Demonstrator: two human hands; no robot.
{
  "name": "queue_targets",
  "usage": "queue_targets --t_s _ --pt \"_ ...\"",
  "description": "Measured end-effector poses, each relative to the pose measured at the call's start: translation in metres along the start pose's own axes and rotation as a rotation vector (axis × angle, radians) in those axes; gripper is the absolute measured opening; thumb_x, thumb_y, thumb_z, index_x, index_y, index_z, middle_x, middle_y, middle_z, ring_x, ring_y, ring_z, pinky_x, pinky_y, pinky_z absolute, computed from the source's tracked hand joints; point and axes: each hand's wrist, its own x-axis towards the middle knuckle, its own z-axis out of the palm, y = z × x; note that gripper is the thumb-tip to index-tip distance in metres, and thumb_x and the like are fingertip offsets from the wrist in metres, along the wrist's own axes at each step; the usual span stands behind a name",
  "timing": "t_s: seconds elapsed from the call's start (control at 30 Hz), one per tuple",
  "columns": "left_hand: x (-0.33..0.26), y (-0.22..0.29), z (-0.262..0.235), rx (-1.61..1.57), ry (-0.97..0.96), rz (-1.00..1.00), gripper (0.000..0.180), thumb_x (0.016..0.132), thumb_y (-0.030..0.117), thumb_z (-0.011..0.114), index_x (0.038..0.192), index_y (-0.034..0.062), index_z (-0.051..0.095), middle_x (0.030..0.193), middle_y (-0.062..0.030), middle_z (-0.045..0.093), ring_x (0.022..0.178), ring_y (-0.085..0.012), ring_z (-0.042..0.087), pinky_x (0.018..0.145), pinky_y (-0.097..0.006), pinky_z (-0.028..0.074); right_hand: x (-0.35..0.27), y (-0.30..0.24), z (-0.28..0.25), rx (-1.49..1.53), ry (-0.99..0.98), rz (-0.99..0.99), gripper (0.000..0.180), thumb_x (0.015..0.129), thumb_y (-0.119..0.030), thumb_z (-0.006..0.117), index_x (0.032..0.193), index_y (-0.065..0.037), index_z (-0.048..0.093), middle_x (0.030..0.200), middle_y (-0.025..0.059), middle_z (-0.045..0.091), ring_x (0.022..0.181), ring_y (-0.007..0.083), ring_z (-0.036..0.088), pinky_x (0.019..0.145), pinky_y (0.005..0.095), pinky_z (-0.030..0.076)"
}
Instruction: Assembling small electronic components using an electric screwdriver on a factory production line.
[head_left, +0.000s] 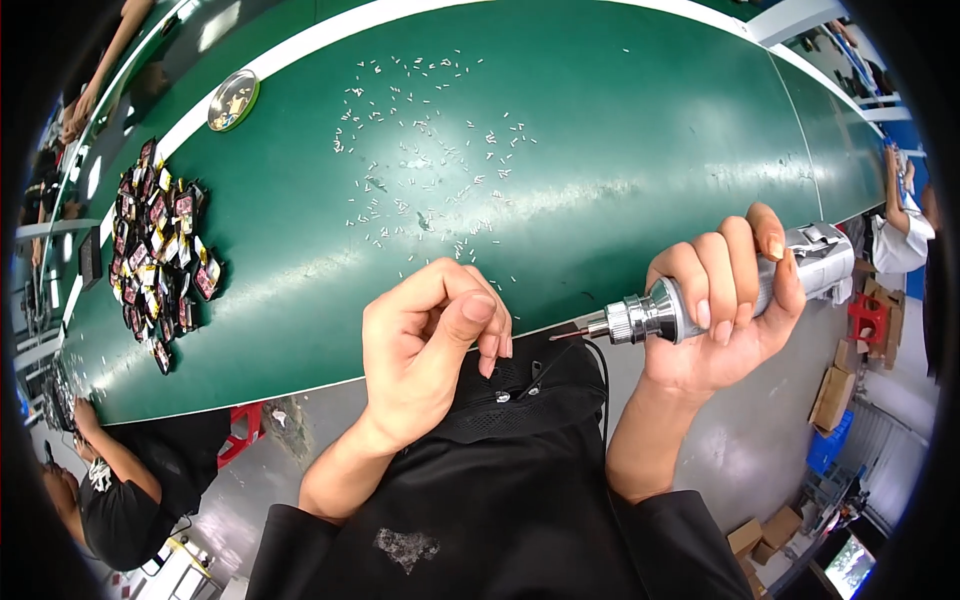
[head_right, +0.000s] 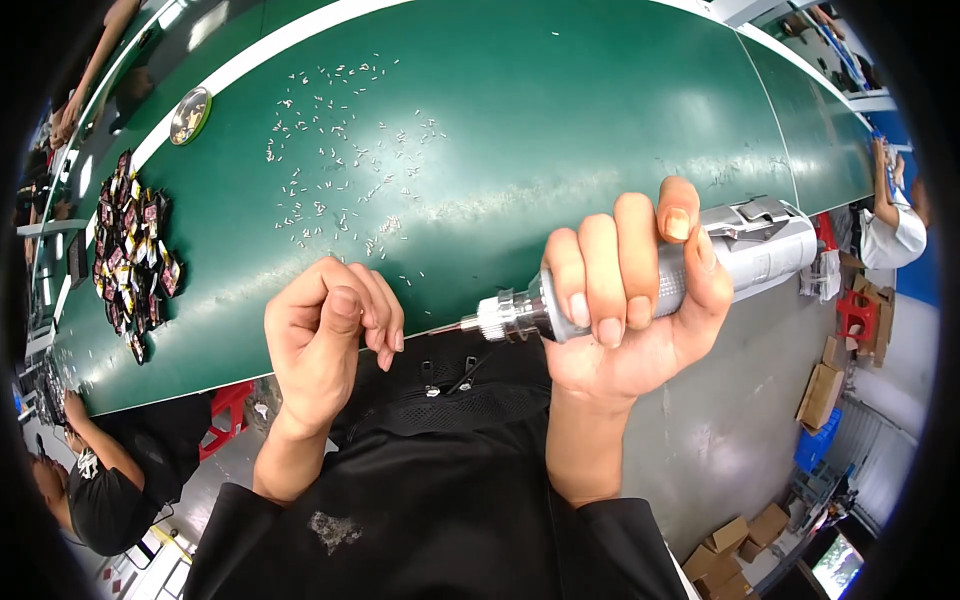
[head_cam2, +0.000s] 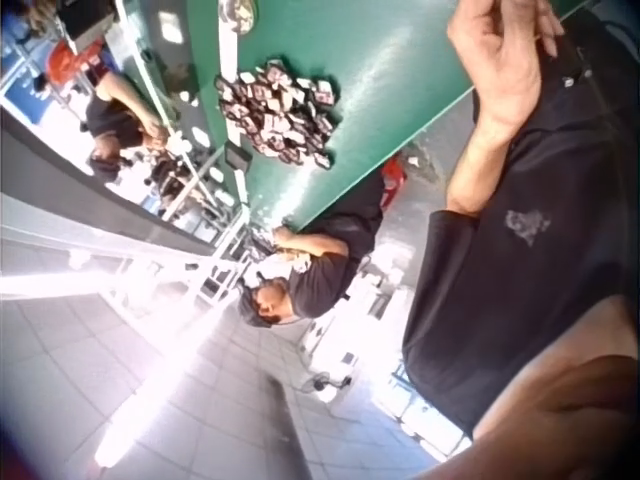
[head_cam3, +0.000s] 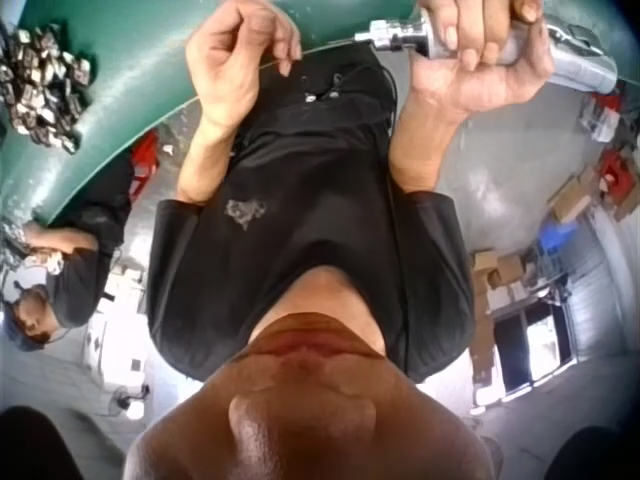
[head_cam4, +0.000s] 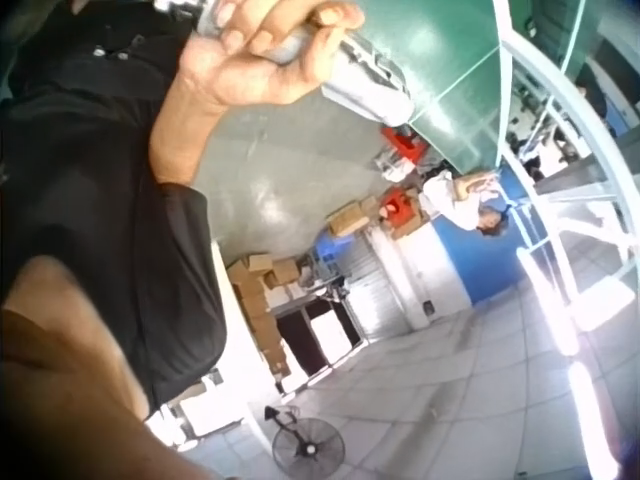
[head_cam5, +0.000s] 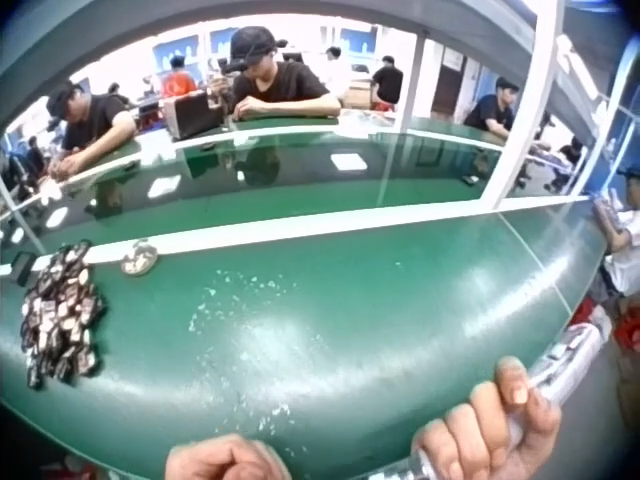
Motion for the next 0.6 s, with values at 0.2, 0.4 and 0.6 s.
queue_targets --t_s 0.2,0.4,0.6 --pt "-0.003 -0.003 0.020 -0.168 -0.027 -0.130 0.031 0.099 0.017 0.046 0.073 0.0002 0.048 0.065 -0.0051 0.049 0.055 -0.0111 0.049 0.048 -0.023 0.040 -0.004 0.006 0.023 -0.104 -0.044 -0.075 0.011 0.091 -0.015 0.050 0.091 -0.004 0.047 0.054 -0.0016 0.040 0.042 0.0084 0.040 0.049 0.0254 0.037" --pt "-0.006 -0.006 0.024 -0.152 -0.020 -0.145 0.033 0.100 0.019 0.045 0.073 0.0004 0.048 0.066 -0.0045 0.048 0.055 -0.0108 0.048 0.047 -0.022 0.039 -0.006 0.004 0.018 -0.089 -0.071 -0.075 0.013 0.090 -0.016 0.051 0.092 -0.004 0.047 0.055 -0.0017 0.041 0.043 0.0085 0.040 0.049 0.0258 0.038" --pt "-0.003 -0.007 0.025 -0.233 -0.057 -0.186 0.033 0.100 0.021 0.045 0.074 0.0002 0.049 0.062 -0.0033 0.047 0.053 -0.0102 0.048 0.046 -0.022 0.039 -0.006 0.004 0.018 -0.096 -0.058 -0.062 0.012 0.090 -0.016 0.052 0.092 -0.005 0.047 0.055 -0.0019 0.042 0.043 0.0083 0.040 0.049 0.0254 0.038"
